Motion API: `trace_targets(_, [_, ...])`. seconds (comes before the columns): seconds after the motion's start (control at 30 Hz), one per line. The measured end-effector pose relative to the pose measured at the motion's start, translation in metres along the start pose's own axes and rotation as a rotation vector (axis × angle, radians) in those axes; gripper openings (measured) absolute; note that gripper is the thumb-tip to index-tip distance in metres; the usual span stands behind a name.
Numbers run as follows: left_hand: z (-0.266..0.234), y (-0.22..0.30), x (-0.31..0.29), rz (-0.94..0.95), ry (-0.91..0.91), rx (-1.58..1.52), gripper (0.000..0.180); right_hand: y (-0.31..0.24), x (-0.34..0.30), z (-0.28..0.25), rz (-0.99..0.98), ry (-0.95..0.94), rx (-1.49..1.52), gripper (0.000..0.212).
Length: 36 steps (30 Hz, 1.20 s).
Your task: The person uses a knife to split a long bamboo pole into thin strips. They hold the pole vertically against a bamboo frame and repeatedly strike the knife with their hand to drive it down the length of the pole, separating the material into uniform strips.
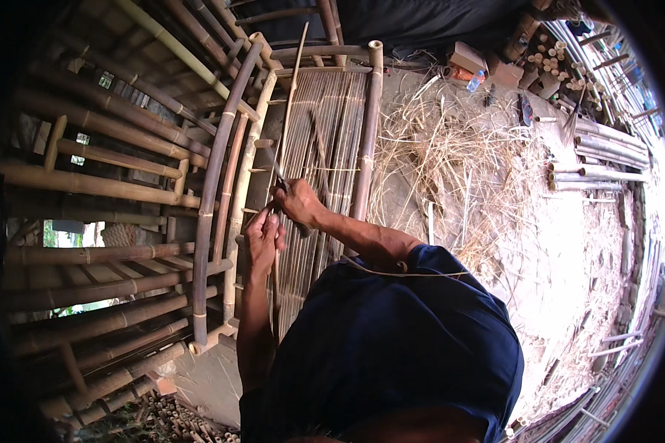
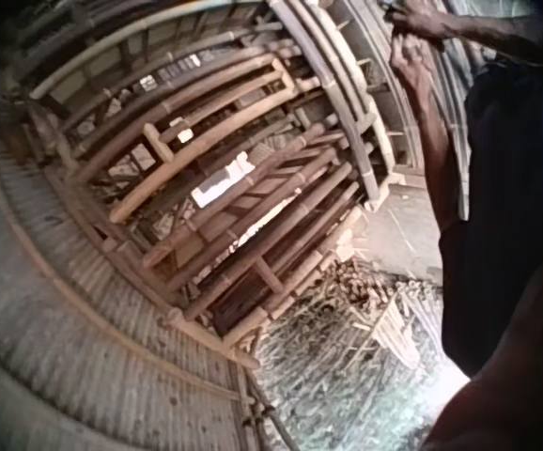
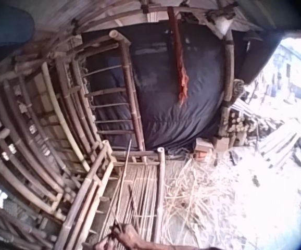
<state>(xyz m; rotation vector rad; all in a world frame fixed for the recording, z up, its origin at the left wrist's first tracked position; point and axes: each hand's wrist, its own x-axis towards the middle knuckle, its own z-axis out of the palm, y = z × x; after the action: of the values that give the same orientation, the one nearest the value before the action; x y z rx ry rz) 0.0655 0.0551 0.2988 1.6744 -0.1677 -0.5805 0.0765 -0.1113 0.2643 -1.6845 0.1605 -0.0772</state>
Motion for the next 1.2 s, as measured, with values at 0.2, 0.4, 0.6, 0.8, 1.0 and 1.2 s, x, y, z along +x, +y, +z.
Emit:
trace_targets(0.2, [-0.009,-0.021,-0.006,-0.2,0.211,-0.205,0.038,0.0,-0.029,-0.036,-0.37,-0.145,-0.877,0.086])
trace_targets(0.4, [-0.016,-0.044,-0.04,0.286,0.255,0.489,0.038,0.008,0.014,-0.066,-0.265,-0.052,-0.909,0.078])
trace_targets(0.6, [-0.007,0.003,-0.086,0.157,0.242,0.388,0.036,0.043,0.016,-0.061,-0.88,0.344,-1.374,0.08])
trace_targets(0.8, [-0.019,-0.013,-0.135,0.187,0.194,0.419,0.041,0.041,0.039,-0.083,-0.378,0.091,-0.993,0.077])
trace_targets(1.0, [-0.043,-0.032,-0.156,0.247,0.124,0.547,0.052,0.044,0.068,-0.135,-0.245,0.204,-0.974,0.078])
trace_targets(1.2, [-0.042,-0.009,-0.161,0.116,0.14,0.39,0.053,0.026,0.08,-0.134,0.116,0.063,-0.841,0.088])
